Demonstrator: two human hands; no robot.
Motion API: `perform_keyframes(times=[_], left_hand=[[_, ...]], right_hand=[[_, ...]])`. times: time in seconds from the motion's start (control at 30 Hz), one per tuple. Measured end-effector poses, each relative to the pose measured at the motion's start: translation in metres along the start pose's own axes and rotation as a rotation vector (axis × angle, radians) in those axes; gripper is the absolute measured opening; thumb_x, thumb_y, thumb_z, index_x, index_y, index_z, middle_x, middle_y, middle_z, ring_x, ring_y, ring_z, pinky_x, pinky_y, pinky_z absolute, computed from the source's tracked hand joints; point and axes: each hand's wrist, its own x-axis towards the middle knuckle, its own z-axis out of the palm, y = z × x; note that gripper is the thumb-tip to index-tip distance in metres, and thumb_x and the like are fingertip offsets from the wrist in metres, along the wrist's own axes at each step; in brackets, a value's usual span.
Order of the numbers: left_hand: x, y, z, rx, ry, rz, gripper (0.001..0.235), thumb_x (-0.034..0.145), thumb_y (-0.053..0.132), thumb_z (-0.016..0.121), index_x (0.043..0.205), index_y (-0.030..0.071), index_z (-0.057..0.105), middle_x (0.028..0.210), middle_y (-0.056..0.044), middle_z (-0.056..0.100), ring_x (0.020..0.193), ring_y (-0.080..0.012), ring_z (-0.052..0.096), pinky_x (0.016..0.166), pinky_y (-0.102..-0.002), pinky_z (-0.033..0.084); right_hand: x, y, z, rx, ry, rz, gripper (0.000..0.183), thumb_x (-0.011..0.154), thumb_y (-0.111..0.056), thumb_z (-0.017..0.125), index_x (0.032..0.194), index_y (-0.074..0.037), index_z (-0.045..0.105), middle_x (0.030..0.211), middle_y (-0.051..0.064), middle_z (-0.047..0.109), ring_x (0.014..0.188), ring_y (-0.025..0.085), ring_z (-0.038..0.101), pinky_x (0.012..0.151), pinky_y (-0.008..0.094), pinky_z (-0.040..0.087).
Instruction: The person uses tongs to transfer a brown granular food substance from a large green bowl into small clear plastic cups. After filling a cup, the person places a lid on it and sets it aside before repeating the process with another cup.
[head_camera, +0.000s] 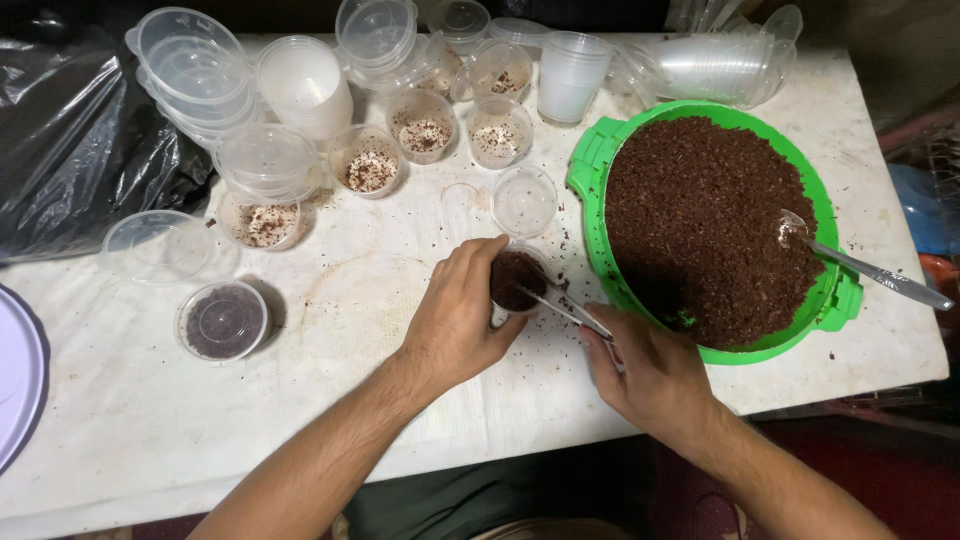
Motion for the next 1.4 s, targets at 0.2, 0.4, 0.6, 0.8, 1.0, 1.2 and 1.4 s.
perform_keyframes(times=[0.2,0.4,0.6,0.8,1.0,1.2,1.4], left_hand=[[0.001,0.001,-0.002,0.002,0.001,0.007,0.076,0.081,0.010,0.081,0.142,-0.010,0.042,0.126,-0.019,0.053,0.123,-0.0325,0.056,0.109,-0.046,0.043],[-0.001,0.001,0.001,0.002,0.017,0.004,0.076,0.080,0.009,0.082,0.142,-0.010,0.042,0.125,-0.019,0.053,0.124,-0.0328,0.056,0.109,-0.046,0.043],[0.001,0.002,-0.001,-0.010,0.010,-0.008,0.074,0.081,0.009,0.081,0.141,-0.009,0.042,0.124,-0.018,0.054,0.122,-0.0319,0.057,0.108,-0.046,0.043],[0.001,0.002,-0.003,-0.024,-0.016,-0.019,0.075,0.084,0.010,0.079,0.143,-0.010,0.039,0.125,-0.020,0.053,0.123,-0.0341,0.056,0.108,-0.048,0.043],[0.003,0.011,-0.008,-0.068,0.001,-0.052,0.076,0.084,0.013,0.081,0.143,-0.011,0.039,0.125,-0.021,0.053,0.122,-0.0366,0.057,0.108,-0.050,0.044],[-0.002,-0.023,0.020,0.008,0.144,0.065,0.091,0.077,0.035,0.091,0.143,-0.001,0.041,0.132,-0.020,0.056,0.121,-0.0359,0.058,0.102,-0.049,0.048],[0.004,0.002,-0.007,-0.006,-0.032,-0.035,0.081,0.082,0.022,0.085,0.142,-0.009,0.040,0.124,-0.017,0.053,0.121,-0.0325,0.057,0.109,-0.047,0.040]], right_hand=[[-0.001,0.002,0.001,0.012,0.002,0.003,0.019,0.094,-0.019,0.067,0.109,-0.009,0.074,0.053,0.001,0.055,0.048,0.020,0.064,0.050,0.030,0.058],[0.000,-0.003,0.000,-0.004,-0.037,0.046,0.015,0.092,-0.016,0.070,0.105,-0.010,0.075,0.053,0.004,0.058,0.046,0.022,0.065,0.048,0.031,0.057],[-0.026,0.016,0.004,0.327,-0.082,0.436,0.022,0.080,-0.012,0.078,0.101,-0.008,0.074,0.046,0.008,0.060,0.044,0.025,0.065,0.044,0.035,0.053],[0.003,0.028,-0.017,0.543,0.006,0.403,0.026,0.083,0.007,0.072,0.107,-0.002,0.077,0.081,0.015,0.075,0.066,0.025,0.073,0.055,0.033,0.056],[0.006,0.046,-0.034,0.667,0.000,0.533,0.030,0.079,0.011,0.074,0.109,0.005,0.073,0.087,0.023,0.071,0.070,0.032,0.072,0.064,0.041,0.062],[0.020,0.050,-0.027,0.663,0.163,0.537,0.014,0.087,0.010,0.080,0.097,0.003,0.073,0.095,0.016,0.073,0.079,0.022,0.069,0.063,0.026,0.056],[0.052,0.049,0.001,0.990,0.187,0.414,0.020,0.092,0.008,0.072,0.111,0.013,0.067,0.100,0.024,0.071,0.089,0.021,0.072,0.082,0.034,0.061]])
